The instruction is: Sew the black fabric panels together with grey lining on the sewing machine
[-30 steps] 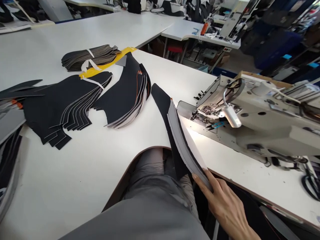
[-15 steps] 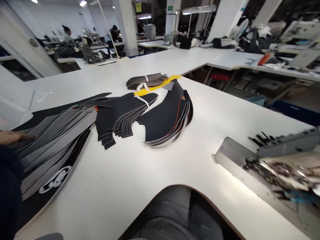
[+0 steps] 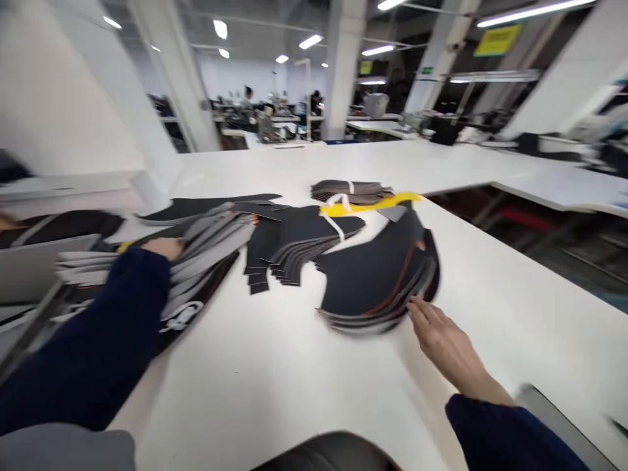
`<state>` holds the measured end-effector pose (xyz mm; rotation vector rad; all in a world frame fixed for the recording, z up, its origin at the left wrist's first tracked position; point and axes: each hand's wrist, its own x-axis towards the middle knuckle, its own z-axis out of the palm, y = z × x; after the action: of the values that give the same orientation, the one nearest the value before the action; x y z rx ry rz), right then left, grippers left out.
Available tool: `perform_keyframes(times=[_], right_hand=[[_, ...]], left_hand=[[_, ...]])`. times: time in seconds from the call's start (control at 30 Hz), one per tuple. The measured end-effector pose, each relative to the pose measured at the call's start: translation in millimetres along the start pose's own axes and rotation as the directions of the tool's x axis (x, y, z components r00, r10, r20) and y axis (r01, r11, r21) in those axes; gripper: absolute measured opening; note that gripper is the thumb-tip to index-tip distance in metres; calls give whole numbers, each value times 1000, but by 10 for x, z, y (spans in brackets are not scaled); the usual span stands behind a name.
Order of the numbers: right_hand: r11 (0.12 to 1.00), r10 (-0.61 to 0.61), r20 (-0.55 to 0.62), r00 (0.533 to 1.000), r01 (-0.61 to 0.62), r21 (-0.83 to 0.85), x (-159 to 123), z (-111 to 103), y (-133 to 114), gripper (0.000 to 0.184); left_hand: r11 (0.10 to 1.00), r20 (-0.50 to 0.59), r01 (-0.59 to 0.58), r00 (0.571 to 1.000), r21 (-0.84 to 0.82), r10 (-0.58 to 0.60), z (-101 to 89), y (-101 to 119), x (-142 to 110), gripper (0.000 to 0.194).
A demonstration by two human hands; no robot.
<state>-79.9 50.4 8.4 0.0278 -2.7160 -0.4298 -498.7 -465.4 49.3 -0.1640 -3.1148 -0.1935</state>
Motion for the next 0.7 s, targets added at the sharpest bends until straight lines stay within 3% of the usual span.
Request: perform_keyframes(times=[0.07,0.17,0.27,0.33,0.4,0.53,0.63,0.7], right_hand=[[995,-99,-15,995,99,10,363,502,255,40],[960,-263,27,964,259,103,549,1199,635,42],[940,-298,130,946,266,214,526,1536,852,50],[961,-231,225,947,185,207,526,1471,815,52],[984,-145,325,934,103,144,581,1253,659,51],[993,-81,526,847,26,112,774,791,338,57],[990,-67,603,795,-22,138,867,618,265,58],[994,-27,614,789,-45,102,885,577,254,55]], left_hand=[[997,29,47,998,67,-49,61,94,-178,48],[990,31,57,998,126,-61,236,206,-365,48],[989,35,23,999,143,-28,357,306,-539,47],[990,52,0,999,141,-8,347,333,-621,48],[991,83,-14,997,133,3,248,314,-639,51],[992,199,-63,979,110,40,-123,351,-466,69],[950,121,-309,945,34,303,-303,786,-287,65],[872,-5,-488,873,-28,488,-248,1312,-220,53]])
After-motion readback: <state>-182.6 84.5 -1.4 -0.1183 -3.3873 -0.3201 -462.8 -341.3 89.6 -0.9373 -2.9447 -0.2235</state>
